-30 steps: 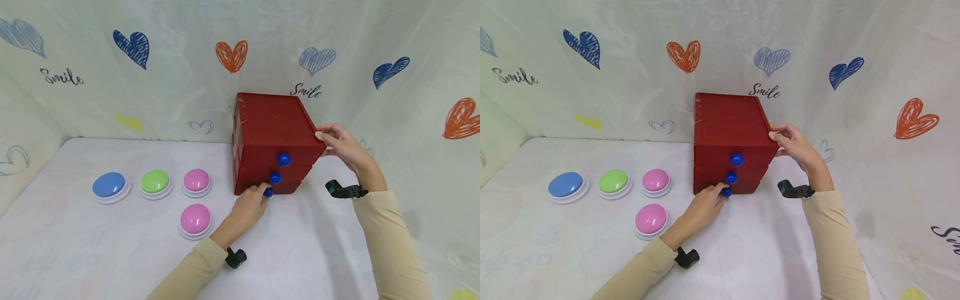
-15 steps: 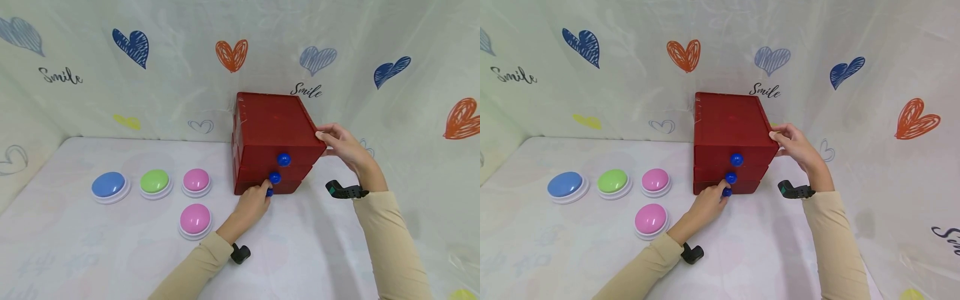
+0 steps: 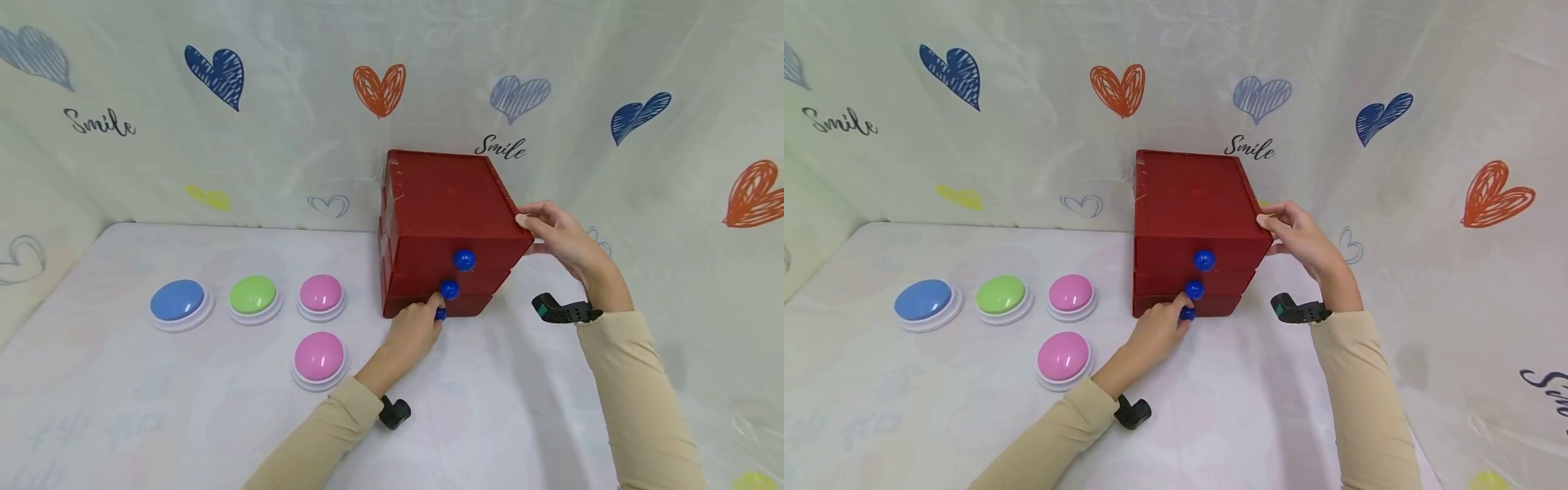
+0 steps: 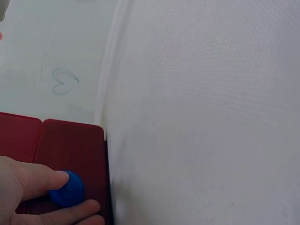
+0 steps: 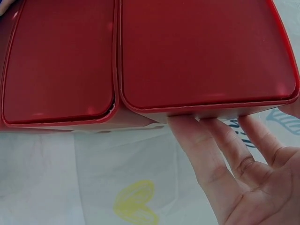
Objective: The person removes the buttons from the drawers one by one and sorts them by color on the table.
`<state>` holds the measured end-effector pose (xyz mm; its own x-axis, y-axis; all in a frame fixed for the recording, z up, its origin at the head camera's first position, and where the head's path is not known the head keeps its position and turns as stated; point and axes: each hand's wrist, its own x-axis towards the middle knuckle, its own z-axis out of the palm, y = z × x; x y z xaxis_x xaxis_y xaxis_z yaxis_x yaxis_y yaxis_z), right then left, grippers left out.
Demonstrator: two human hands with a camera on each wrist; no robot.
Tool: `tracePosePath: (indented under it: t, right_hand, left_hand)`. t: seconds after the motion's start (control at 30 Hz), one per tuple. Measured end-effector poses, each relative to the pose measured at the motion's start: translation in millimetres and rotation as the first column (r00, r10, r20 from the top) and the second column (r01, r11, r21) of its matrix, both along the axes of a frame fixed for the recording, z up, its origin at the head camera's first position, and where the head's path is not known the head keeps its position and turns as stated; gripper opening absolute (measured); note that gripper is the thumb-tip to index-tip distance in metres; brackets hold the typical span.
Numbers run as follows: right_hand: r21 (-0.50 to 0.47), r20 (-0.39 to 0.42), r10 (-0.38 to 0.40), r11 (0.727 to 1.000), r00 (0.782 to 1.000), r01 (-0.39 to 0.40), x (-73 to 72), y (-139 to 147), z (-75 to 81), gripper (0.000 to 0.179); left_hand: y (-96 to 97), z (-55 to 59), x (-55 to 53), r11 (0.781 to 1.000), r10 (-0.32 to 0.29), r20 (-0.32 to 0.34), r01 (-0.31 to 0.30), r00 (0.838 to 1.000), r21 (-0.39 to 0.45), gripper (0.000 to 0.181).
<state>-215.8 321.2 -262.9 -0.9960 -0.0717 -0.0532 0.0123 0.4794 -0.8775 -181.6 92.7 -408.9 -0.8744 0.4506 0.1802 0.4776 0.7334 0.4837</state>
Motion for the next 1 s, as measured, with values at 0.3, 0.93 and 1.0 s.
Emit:
tracePosePath:
  t: [0.3, 0.93, 1.0]
  right_hand:
    - [0.001, -0.001, 0.000, 1.000, 1.000, 0.000, -0.5, 0, -0.9, 0.044]
    - [0.010, 0.001, -0.005, 1.000, 1.000, 0.005, 0.7, 2, 0.0, 0.048]
    - [0.016, 0.003, -0.009, 1.000, 1.000, 0.009, 0.9, 1, 0.1, 0.049]
  left_hand:
    - [-0.2, 0.8, 1.3, 1.000, -0.016, -0.029, 0.015, 0.999, -0.023, 0.028]
    - [-4.6, 4.3, 32.7, 0.992, -0.094, -0.065, 0.088, 0.993, -0.095, 0.028]
    - [-5.0, 3.5, 34.9, 0.990, -0.103, -0.082, 0.094, 0.991, -0.103, 0.028]
